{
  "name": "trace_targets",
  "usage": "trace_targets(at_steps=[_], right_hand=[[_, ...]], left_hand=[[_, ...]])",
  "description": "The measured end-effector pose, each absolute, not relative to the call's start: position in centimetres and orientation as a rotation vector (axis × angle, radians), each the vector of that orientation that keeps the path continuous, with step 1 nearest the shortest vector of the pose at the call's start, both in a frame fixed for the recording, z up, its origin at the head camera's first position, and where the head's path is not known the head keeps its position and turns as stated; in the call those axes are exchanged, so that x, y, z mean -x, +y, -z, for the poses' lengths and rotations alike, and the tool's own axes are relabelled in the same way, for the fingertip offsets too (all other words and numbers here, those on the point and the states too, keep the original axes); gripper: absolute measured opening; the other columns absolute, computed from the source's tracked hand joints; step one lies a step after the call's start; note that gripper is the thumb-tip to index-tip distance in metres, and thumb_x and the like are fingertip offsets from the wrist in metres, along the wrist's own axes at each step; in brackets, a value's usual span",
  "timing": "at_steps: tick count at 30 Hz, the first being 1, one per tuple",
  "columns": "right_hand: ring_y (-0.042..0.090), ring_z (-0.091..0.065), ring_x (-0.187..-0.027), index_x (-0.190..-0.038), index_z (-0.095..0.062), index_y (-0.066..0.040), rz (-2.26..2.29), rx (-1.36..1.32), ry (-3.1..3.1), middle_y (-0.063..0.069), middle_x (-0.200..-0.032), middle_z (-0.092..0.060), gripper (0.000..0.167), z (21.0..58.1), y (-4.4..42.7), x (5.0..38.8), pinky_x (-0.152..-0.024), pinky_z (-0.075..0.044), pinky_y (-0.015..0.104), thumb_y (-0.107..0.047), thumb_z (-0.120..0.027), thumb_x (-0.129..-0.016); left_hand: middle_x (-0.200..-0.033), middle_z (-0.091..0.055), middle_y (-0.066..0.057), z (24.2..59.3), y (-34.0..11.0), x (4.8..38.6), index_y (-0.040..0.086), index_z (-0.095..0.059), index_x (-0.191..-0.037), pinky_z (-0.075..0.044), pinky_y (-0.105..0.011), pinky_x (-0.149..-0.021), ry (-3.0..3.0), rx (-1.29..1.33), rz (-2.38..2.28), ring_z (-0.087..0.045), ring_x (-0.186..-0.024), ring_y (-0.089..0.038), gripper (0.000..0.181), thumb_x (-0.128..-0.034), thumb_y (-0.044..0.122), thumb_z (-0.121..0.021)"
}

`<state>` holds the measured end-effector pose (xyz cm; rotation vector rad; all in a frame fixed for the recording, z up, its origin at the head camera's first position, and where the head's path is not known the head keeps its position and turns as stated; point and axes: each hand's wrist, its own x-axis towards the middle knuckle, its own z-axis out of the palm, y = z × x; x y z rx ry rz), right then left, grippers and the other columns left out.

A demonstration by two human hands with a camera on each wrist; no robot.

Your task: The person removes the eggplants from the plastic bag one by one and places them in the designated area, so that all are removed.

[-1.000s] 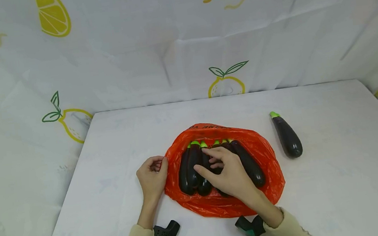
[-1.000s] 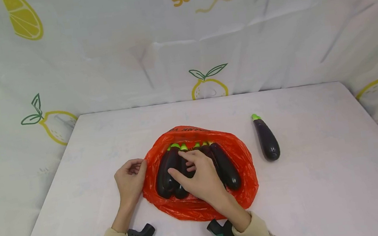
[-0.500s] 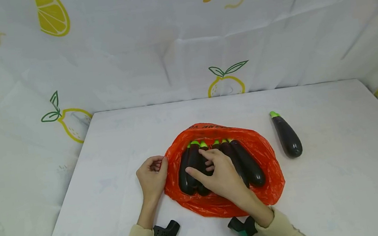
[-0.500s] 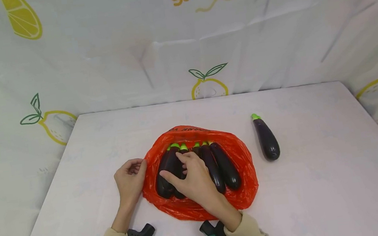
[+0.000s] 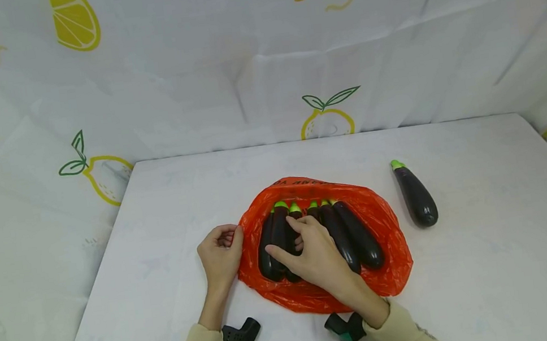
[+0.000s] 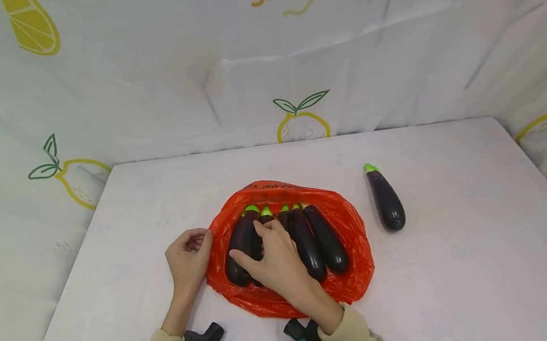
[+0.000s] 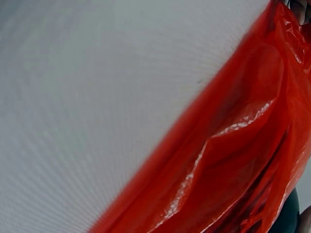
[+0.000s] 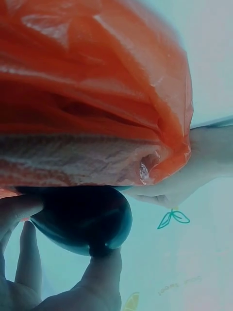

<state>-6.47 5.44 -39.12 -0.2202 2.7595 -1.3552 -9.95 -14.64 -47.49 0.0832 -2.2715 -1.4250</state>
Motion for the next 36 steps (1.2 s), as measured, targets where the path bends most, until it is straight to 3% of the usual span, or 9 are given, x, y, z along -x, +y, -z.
trace_targets(at_steps=[19, 27, 36], right_hand=[[0.016, -0.057, -0.08, -0.137, -0.063, 0.0, 1.409, 0.172, 2.753, 0.017, -0.117, -0.067, 0.061, 38.6, 6.1, 6.5, -0.071, -0.052, 0.029, -0.022, -0.075, -0.081], [0.017, -0.057, -0.085, -0.131, -0.068, -0.004, 1.412, 0.194, 2.764, 0.014, -0.122, -0.068, 0.053, 38.0, 7.0, 6.2, -0.071, -0.051, 0.028, -0.019, -0.075, -0.081], [0.02, -0.059, -0.088, -0.133, -0.067, -0.003, 1.358, 0.211, 2.795, 0.014, -0.127, -0.066, 0.054, 37.5, 8.7, 5.8, -0.071, -0.053, 0.028, -0.017, -0.072, -0.08]], left_hand=[[-0.074, -0.07, -0.013, 47.6, -14.7, 10.0, 0.001, -0.076, -0.087, -0.047, -0.011, -0.06, -2.256, -0.057, 1.436, -0.054, -0.063, -0.008, 0.008, -0.0884, 0.008, -0.073], [-0.072, -0.069, -0.013, 47.5, -14.7, 10.0, 0.001, -0.076, -0.085, -0.045, -0.012, -0.059, -2.248, -0.066, 1.446, -0.053, -0.062, -0.009, 0.008, -0.0879, 0.008, -0.073], [-0.073, -0.069, -0.013, 47.5, -14.6, 10.0, 0.001, -0.076, -0.086, -0.046, -0.011, -0.06, -2.249, -0.058, 1.435, -0.053, -0.063, -0.009, 0.008, -0.0879, 0.008, -0.073]])
